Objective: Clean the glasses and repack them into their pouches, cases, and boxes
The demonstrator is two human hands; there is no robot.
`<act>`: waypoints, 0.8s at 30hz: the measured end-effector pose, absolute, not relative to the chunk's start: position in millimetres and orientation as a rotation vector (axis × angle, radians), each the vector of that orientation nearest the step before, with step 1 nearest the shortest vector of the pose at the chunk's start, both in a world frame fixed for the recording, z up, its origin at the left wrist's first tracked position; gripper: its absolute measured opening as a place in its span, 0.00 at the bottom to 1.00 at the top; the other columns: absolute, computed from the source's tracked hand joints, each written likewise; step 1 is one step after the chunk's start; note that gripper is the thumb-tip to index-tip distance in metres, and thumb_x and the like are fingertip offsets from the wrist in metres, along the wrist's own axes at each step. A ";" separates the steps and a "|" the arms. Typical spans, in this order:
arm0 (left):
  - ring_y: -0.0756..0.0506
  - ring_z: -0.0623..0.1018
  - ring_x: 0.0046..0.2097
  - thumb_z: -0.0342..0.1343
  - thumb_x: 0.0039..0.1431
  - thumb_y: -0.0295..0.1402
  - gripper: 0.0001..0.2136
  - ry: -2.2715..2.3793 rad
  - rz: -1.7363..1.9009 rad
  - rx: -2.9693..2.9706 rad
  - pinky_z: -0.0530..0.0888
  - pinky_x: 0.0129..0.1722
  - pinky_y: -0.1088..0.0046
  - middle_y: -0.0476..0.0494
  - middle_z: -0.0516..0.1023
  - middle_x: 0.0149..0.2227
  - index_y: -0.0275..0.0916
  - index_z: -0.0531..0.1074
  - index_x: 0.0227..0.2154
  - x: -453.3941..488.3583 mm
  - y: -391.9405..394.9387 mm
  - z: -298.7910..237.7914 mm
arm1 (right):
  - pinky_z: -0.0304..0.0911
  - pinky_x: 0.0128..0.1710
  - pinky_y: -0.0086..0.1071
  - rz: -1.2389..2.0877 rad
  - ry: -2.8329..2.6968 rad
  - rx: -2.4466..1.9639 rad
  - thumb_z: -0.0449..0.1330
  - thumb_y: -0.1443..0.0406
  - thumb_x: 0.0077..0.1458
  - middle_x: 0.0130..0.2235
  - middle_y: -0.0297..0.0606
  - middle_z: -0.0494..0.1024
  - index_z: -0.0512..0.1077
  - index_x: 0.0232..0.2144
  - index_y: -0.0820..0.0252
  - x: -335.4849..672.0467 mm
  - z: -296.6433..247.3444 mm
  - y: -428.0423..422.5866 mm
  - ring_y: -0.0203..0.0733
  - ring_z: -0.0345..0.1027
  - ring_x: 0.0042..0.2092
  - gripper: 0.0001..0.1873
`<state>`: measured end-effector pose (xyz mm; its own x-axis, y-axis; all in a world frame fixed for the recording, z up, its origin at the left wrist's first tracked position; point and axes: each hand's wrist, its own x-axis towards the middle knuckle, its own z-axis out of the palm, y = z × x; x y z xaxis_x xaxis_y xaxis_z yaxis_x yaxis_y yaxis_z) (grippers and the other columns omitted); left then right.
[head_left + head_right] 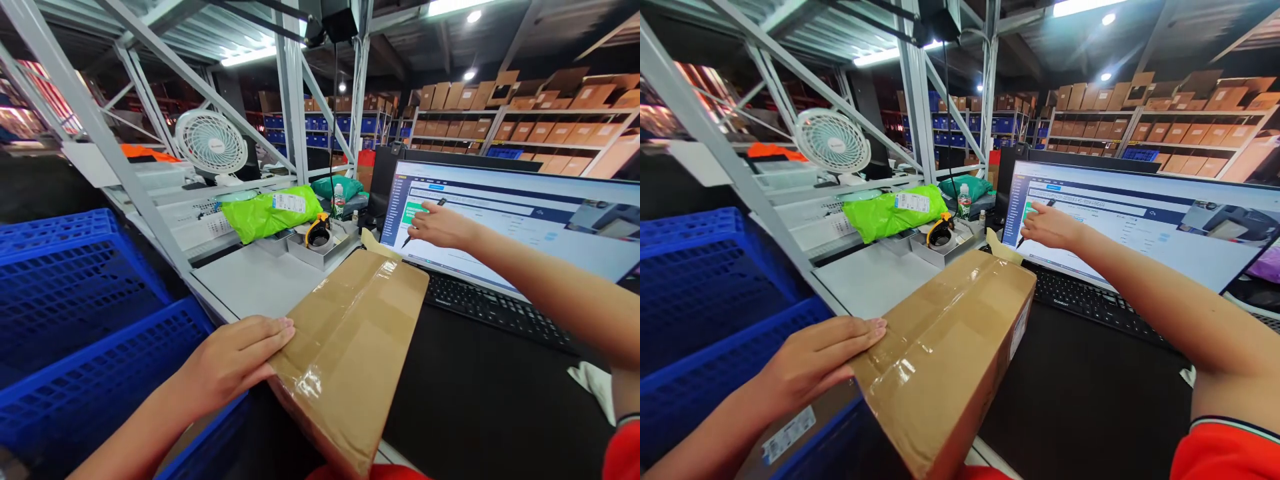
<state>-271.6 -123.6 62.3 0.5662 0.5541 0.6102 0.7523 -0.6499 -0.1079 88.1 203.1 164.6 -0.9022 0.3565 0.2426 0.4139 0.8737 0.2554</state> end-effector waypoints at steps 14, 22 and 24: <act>0.47 0.72 0.27 0.54 0.59 0.36 0.27 -1.359 -0.454 -2.356 0.66 0.23 0.73 0.48 0.69 0.30 0.39 0.62 0.62 -230.0 -127.6 86.5 | 0.60 0.63 0.47 1.404 -2.050 -0.790 0.76 0.49 0.37 0.64 0.43 0.68 0.61 0.64 0.55 72.1 79.3 132.5 0.57 0.64 0.62 0.54; 0.47 0.72 0.24 0.44 0.61 0.24 0.18 -1.213 -0.323 -2.089 0.67 0.22 0.72 0.43 0.75 0.30 0.31 0.66 0.52 -212.0 -133.9 82.0 | 0.60 0.63 0.50 1.366 -1.922 -0.863 0.78 0.52 0.32 0.58 0.45 0.74 0.66 0.60 0.59 76.4 81.2 126.3 0.59 0.66 0.59 0.53; 0.48 0.70 0.22 0.45 0.63 0.26 0.14 -1.232 -0.390 -2.116 0.63 0.20 0.72 0.47 0.73 0.26 0.36 0.70 0.48 -213.7 -130.8 84.2 | 0.62 0.60 0.50 1.322 -1.935 -0.880 0.78 0.53 0.32 0.56 0.45 0.76 0.67 0.58 0.59 74.8 83.3 124.3 0.58 0.68 0.57 0.50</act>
